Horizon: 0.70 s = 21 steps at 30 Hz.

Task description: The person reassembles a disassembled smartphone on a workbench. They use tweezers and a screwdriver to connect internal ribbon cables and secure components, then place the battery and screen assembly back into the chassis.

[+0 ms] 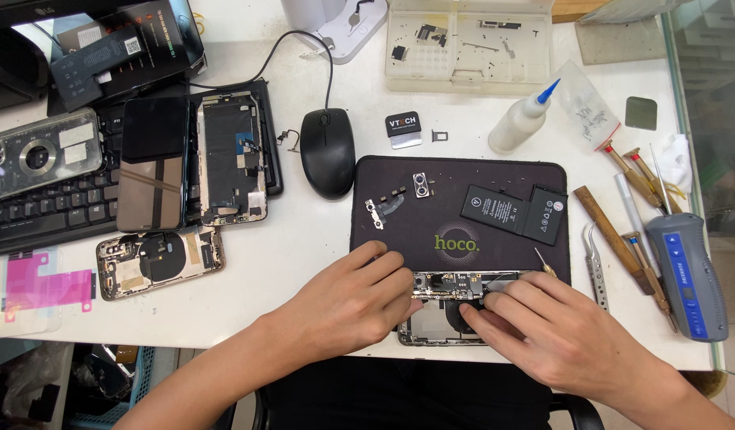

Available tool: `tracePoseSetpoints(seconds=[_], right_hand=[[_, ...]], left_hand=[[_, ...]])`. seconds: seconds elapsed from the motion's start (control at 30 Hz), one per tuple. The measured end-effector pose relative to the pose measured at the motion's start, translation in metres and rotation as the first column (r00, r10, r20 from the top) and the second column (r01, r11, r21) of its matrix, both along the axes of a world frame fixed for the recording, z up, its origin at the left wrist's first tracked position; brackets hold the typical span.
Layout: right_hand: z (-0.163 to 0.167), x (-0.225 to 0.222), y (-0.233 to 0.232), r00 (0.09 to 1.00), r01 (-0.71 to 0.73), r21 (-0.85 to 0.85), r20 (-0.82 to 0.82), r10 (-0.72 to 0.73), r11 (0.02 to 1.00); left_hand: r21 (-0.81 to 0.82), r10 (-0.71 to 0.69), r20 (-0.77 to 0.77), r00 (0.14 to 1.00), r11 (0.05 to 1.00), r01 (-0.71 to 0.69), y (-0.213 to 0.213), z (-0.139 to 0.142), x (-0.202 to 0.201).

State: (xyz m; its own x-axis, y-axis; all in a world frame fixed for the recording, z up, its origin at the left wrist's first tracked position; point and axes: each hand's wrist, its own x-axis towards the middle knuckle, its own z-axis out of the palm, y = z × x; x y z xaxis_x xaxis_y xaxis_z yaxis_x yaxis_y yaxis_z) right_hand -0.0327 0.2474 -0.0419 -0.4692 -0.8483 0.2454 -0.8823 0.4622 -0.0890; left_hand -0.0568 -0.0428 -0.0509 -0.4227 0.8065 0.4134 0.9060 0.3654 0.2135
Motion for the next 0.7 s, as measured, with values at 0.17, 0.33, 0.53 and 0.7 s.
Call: tracePoseSetpoints(seconds=[0.17,0.33,0.53,0.7], right_hand=[[0.001,0.001,-0.010,0.994,0.072,-0.017,0.083,-0.070,0.997],[-0.001,0.005,-0.013,0.991,0.095,-0.017,0.094,-0.093,0.995],[-0.002,0.004,-0.009,0.992,0.091,-0.007,0.087,-0.091,0.996],[-0.005,0.003,-0.008,0.991,0.088,-0.041,0.106,-0.083,0.995]], left_hand=[[0.003,0.005,0.009,1.000,1.000,-0.005,-0.001,0.001,0.000],[0.007,0.004,0.011,1.000,1.000,-0.004,-0.002,0.002,0.000],[0.005,0.009,0.019,1.000,1.000,-0.009,-0.002,0.003,-0.001],[0.019,0.012,0.024,1.000,1.000,-0.012,-0.002,0.002,-0.002]])
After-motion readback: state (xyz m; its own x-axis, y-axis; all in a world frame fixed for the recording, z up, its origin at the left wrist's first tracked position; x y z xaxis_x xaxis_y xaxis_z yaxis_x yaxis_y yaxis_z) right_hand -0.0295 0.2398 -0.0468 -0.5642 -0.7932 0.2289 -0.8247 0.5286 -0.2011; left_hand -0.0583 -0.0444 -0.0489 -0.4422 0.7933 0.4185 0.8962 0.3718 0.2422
